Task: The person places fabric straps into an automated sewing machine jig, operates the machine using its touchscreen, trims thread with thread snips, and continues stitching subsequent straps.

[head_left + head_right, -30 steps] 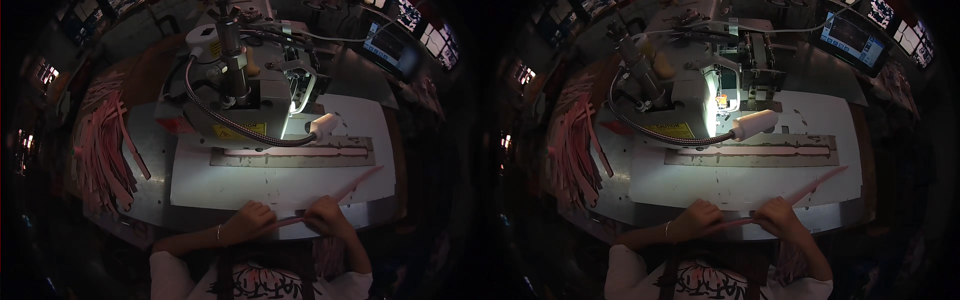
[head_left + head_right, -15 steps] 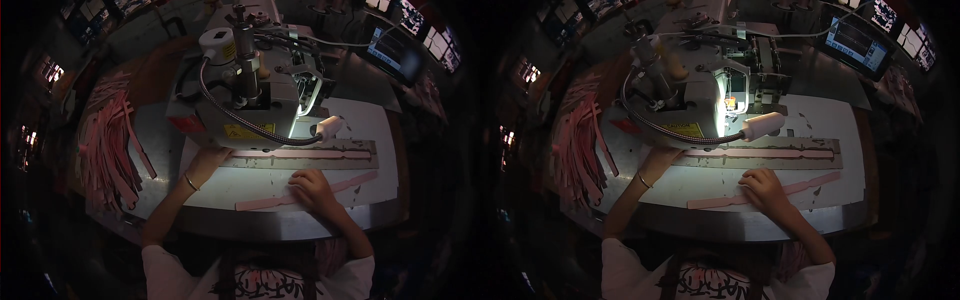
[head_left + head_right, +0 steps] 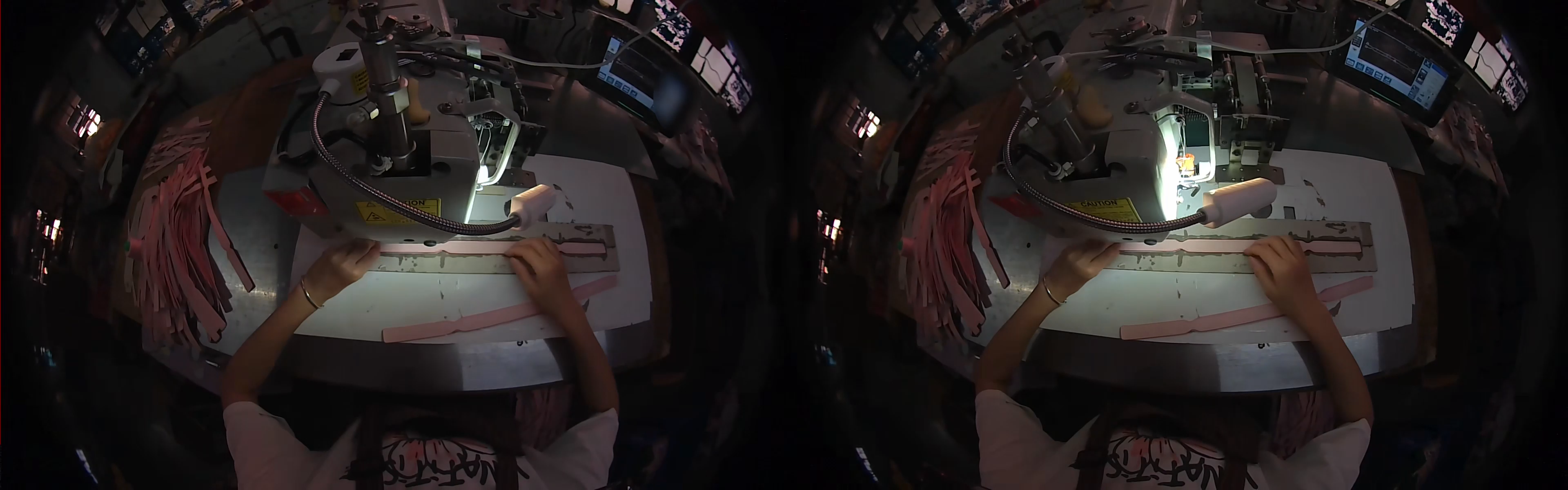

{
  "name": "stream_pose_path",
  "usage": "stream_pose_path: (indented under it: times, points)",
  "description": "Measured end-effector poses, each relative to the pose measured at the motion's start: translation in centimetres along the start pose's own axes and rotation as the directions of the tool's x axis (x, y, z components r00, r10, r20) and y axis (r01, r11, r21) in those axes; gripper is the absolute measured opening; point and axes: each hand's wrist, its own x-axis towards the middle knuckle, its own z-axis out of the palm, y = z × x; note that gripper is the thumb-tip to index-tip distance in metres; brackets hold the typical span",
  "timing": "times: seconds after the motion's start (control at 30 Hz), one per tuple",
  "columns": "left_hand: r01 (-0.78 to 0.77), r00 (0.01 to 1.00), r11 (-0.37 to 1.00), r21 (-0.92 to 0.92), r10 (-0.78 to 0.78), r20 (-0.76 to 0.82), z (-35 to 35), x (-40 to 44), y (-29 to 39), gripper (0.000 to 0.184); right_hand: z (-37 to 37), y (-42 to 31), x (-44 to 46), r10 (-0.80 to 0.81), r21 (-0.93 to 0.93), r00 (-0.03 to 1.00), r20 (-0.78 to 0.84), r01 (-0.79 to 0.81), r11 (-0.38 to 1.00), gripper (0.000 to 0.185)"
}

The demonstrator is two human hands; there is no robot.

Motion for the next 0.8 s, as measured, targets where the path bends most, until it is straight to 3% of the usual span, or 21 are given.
stream_pose_path:
  times: [0.03, 0.4, 0.53, 0.57, 0.6, 0.7, 0.8]
  points:
    - [-0.015, 0.998, 0.999, -0.040, 0.012, -0.068, 0.3, -0.2, -0.2, 0.030, 0.0, 0.1, 0.1, 0.003, -0.001, 1.000, 0.006, -0.003, 1.000, 0.016]
    - [0.159, 0.962, 0.978, -0.133, -0.184, -0.202, 1.2, 0.2, -1.3, 0.027, 1.4, 1.2, 1.6, -0.126, -0.189, 0.992, 0.011, 0.126, 0.974, 0.018]
    - [0.331, 0.942, 0.861, -0.387, -0.322, 0.091, -0.3, -0.7, -0.3, 0.025, 0.5, 0.3, 0.6, -0.413, -0.258, 0.911, -0.013, 0.396, 0.881, 0.022]
    - [0.335, 0.941, 0.860, -0.386, -0.325, 0.094, -0.4, -0.6, -0.3, 0.025, -0.1, -0.6, -0.1, -0.442, -0.257, 0.897, 0.004, 0.428, 0.867, 0.023]
    - [0.442, 0.897, 0.795, -0.416, -0.408, 0.173, -0.5, -0.4, -0.1, 0.025, -0.5, -1.6, -1.0, -0.467, -0.254, 0.884, 0.022, 0.457, 0.852, 0.024]
    - [0.721, 0.691, 0.531, -0.444, -0.594, 0.412, -0.1, 0.6, 0.9, 0.026, 1.0, -2.4, -3.0, -0.432, -0.176, 0.895, 0.110, 0.446, 0.878, 0.027]
    - [0.663, 0.731, 0.491, -0.565, -0.586, 0.349, 1.9, 3.1, 2.3, 0.036, 0.3, -3.3, -3.1, -0.361, -0.140, 0.925, 0.123, 0.376, 0.916, 0.029]
